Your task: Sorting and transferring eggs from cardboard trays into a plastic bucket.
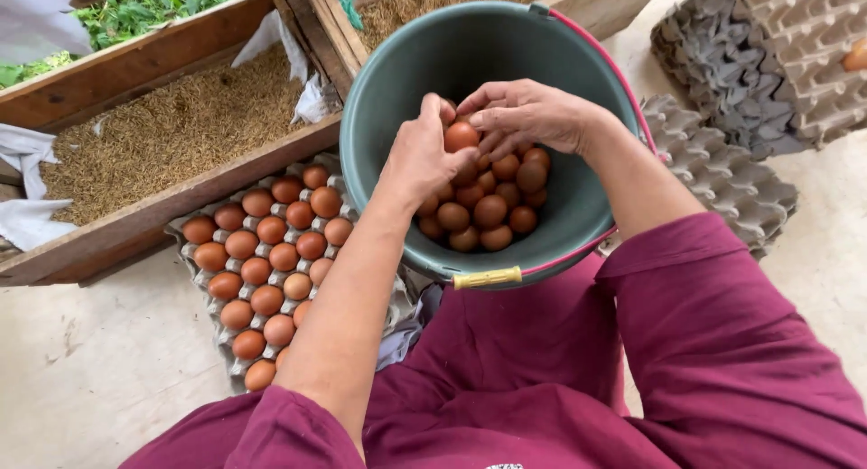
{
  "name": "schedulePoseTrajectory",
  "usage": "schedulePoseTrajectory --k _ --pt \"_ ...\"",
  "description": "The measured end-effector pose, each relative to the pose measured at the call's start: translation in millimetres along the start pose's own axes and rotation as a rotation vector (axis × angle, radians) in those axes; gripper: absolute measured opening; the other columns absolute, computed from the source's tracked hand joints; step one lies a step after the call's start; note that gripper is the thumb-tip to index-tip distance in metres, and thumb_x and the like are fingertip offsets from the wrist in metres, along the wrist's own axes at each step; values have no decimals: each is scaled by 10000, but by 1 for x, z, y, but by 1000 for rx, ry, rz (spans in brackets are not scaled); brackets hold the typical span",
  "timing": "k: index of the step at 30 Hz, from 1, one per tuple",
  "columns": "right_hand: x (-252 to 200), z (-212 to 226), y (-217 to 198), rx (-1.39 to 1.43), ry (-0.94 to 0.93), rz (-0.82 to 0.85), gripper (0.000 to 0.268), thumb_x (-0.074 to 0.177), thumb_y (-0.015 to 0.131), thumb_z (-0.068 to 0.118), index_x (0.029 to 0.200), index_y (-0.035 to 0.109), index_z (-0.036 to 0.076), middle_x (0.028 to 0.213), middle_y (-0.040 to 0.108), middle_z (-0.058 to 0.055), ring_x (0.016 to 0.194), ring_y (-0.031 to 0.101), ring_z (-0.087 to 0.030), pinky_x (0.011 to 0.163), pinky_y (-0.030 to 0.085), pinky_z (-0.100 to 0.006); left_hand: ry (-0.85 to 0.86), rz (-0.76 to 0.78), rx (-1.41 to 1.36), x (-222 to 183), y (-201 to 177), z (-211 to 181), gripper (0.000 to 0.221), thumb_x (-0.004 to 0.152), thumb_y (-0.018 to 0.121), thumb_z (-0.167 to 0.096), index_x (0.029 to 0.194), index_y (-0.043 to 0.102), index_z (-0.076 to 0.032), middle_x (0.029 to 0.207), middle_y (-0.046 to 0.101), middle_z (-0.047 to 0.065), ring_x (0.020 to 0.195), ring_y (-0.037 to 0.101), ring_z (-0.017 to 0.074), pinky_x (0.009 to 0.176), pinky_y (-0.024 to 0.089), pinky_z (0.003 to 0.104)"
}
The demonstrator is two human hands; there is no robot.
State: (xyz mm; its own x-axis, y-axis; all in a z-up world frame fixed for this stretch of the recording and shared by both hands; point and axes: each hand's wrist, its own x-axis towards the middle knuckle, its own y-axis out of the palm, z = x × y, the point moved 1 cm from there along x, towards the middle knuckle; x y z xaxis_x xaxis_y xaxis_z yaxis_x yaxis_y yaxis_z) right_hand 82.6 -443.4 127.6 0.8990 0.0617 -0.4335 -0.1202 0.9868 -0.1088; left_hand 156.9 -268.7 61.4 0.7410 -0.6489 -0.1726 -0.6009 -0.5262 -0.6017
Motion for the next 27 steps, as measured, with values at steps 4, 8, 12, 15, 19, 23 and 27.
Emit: schedulePoseTrajectory --k 4,8,12,15,19,23,27 --pt "9 -16 -5 12 -59 18 344 844 791 154 1132 674 7 923 710 -96 792 746 -195 701 679 -356 3 16 -123 -9 -2 -18 574 789 825 -284 1206 436 -221 1123 761 78 1062 743 285 914 568 445" --pt "29 -32 -20 -311 64 -162 282 848 771 284 1032 713 78 804 722 -102 635 736 -202 615 647 -409 31 47 78 -8 -3 -18 663 819 812 -231 1306 364 -193 1208 716 151 1146 694 372 986 554 521" --pt "59 -81 -59 -866 188 -446 197 780 625 258 722 631 70 487 580 -31 383 641 -228 468 576 -423 41 -94 404 -8 4 -11 384 931 614 -111 1244 394 -142 1128 689 193 1010 720 440 924 568 555" --pt "74 -93 -59 -986 297 -467 326 790 719 305 824 766 -15 751 705 -228 784 751 -432 653 607 -559 29 -144 427 -9 4 -3 409 925 665 -139 1241 404 -149 1086 692 164 972 729 438 892 585 549" --pt "89 -116 -70 -1015 347 -461 332 771 791 407 824 798 79 842 730 -213 858 744 -433 717 615 -561 -4 -127 435 -12 6 -1 343 942 661 -180 1190 432 -120 1066 707 190 977 730 446 899 583 542" --pt "91 -118 -63 -1107 348 -423 444 776 833 481 890 805 52 879 741 -208 927 742 -421 770 625 -550 -54 -101 456 -1 18 22 324 914 644 -192 1169 464 -108 1032 712 174 954 736 442 878 580 557" --pt "76 -103 -48 -1161 319 -416 373 849 751 338 962 798 -15 985 752 -262 1005 724 -461 822 608 -560 -77 -88 470 21 39 53 301 871 625 -141 1140 506 -76 985 715 188 925 741 451 849 577 575"
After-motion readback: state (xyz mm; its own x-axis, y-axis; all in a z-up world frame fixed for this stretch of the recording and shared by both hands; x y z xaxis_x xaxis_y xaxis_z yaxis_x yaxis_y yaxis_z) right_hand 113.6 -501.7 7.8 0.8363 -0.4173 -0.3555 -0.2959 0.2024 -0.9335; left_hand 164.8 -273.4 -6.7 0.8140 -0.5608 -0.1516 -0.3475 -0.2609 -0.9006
